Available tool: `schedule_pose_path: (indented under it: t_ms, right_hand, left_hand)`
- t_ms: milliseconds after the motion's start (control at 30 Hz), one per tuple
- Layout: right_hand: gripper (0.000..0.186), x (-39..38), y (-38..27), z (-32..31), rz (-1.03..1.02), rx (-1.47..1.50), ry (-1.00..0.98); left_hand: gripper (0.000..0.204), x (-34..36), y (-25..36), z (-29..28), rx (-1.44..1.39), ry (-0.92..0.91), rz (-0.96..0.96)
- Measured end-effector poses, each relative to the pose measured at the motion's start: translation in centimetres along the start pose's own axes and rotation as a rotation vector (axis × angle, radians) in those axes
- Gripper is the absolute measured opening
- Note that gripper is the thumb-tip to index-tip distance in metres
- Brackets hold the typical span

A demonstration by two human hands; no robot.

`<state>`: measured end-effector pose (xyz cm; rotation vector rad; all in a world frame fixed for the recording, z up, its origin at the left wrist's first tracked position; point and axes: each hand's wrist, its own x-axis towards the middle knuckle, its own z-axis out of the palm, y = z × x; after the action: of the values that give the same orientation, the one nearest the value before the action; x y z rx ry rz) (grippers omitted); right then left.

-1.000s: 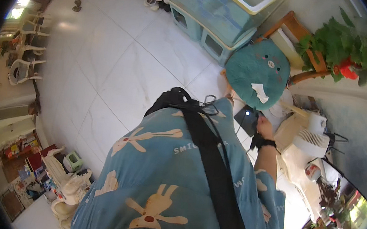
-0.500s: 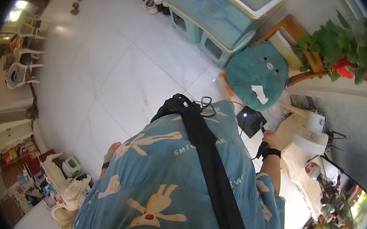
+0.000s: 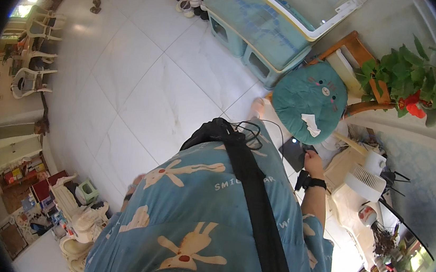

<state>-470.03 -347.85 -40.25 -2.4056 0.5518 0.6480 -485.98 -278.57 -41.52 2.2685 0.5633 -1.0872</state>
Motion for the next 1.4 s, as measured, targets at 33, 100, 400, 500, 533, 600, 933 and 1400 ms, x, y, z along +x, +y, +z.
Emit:
schedule_pose_path:
  t_ms: [33, 100, 400, 500, 533, 600, 933, 1400]
  right_hand:
    - [0.025, -0.5, 0.2, -0.2, 0.008, 0.002, 0.003]
    - [0.025, -0.8, -0.5, -1.3, -0.016, 0.092, 0.093]
    - [0.02, 4.0, -17.7, -9.2, -0.485, 0.037, 0.552]
    - [0.019, 5.6, -23.0, -11.5, -0.702, -0.111, 0.698]
    - [0.021, 6.0, -24.6, -12.3, -0.792, -0.098, 0.725]
    - [0.024, 7.3, -26.8, -13.1, -0.924, -0.066, 0.734]
    - [0.017, 11.0, -28.6, -14.0, -0.724, -0.212, 0.816]
    - [0.015, 11.8, -29.1, -14.5, -0.663, -0.255, 0.957]
  left_hand:
    - [0.023, 0.8, 4.6, -2.8, -0.048, 0.009, 0.008]
    - [0.03, 2.7, 8.0, -4.7, -0.401, 0.244, -0.203]
    - [0.032, 4.7, 25.5, -11.6, -0.259, 0.19, 0.082]
    - [0.033, 4.6, 26.2, -11.9, -0.302, 0.162, 0.053]
    - [0.033, 4.4, 26.3, -12.0, -0.279, 0.189, 0.02]
    - [0.032, 4.0, 25.5, -11.8, -0.27, 0.223, -0.024]
    - [0.032, 4.6, 10.3, -4.6, -0.371, 0.049, -0.185]
    - [0.031, 9.5, 7.7, -13.9, -0.634, 0.15, -0.3]
